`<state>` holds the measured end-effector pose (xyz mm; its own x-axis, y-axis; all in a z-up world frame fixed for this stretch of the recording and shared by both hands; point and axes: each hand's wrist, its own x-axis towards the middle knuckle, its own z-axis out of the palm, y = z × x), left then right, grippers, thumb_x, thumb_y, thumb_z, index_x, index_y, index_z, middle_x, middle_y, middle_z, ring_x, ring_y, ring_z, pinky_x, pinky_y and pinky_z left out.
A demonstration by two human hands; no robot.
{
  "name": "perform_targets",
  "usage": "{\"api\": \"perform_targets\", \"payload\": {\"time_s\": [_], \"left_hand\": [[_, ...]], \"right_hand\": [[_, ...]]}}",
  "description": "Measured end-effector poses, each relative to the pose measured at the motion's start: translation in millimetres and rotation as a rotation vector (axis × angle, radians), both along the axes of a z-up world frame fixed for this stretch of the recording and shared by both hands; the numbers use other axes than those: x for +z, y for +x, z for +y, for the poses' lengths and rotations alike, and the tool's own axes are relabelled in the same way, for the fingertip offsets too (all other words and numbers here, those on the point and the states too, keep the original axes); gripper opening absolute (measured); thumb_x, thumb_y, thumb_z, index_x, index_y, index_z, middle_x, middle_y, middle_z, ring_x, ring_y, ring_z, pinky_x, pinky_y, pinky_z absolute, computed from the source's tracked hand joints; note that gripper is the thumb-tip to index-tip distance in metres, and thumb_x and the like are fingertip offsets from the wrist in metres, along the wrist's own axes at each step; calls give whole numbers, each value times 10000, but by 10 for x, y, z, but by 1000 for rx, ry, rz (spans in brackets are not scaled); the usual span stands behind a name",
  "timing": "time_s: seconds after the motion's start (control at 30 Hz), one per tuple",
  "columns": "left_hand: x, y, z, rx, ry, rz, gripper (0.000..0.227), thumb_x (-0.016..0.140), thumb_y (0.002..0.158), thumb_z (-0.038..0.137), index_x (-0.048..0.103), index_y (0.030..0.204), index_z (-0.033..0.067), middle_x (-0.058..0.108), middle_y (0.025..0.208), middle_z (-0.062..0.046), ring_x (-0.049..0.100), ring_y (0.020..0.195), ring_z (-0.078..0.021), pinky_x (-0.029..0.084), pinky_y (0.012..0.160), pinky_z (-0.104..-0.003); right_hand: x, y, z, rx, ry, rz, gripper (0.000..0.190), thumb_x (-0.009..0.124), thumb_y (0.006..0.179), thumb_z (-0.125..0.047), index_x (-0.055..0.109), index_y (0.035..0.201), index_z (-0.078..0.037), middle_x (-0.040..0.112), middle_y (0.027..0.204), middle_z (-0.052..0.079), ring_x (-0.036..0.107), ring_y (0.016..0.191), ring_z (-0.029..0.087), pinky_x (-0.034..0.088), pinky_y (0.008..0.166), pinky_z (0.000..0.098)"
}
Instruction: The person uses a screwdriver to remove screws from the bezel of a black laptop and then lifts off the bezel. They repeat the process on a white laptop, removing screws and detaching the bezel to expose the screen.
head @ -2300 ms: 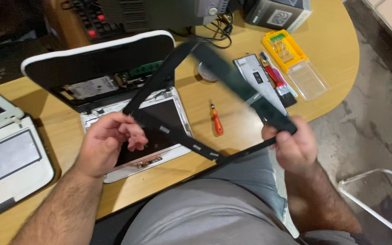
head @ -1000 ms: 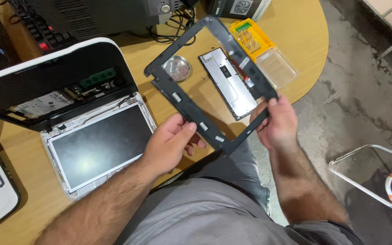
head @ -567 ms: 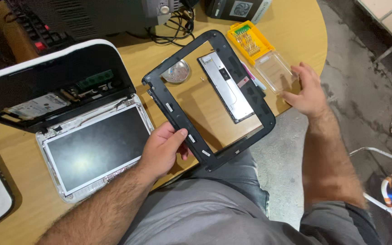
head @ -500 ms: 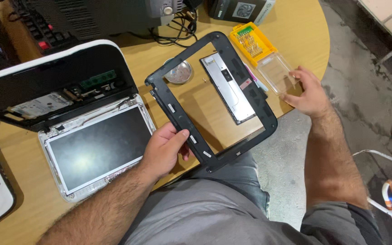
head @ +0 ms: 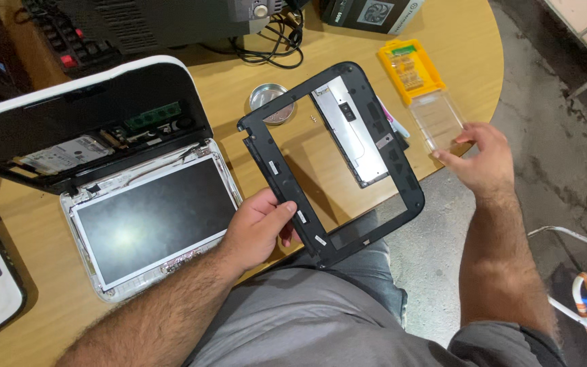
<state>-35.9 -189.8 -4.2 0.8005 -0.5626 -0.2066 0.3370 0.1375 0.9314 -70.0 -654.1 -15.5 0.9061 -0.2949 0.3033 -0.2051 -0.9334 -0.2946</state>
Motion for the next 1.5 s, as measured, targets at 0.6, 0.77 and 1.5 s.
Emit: {"api": "perform_targets", "payload": {"time_s": [0.6, 0.77, 1.5], "left_hand": [[-37, -66, -21, -58, -20, 37, 125, 582, 1019, 145, 641, 967, 48, 765, 775, -136, 717, 603, -190, 508, 456, -260], [-24, -52, -6, -94, -37, 26, 134, 565, 1029, 145, 647, 992, 47, 768, 802, -140, 712, 616, -187, 519, 464, -261], [-394, -90, -53, 18, -244, -48, 229, 583, 1012, 101, 643, 1177, -47, 740, 884, -232, 750, 707, -251, 571, 466, -251]], "right_hand": [[284, 1073, -176, -426, 107, 226, 411, 756, 980, -449, 678, 1187, -103, 653, 1189, 150, 617, 1071, 345, 512, 859, 500], [-75, 1341, -587, -327, 69, 69, 416, 745, 1014, -359, 644, 1254, -36, 601, 1256, 193, 612, 1088, 396, 491, 890, 519], [-242, -615, 2099, 521, 1704, -459, 283, 452, 1050, -141, 459, 1265, 44, 625, 663, 272, 674, 465, 263, 527, 318, 265]]}}
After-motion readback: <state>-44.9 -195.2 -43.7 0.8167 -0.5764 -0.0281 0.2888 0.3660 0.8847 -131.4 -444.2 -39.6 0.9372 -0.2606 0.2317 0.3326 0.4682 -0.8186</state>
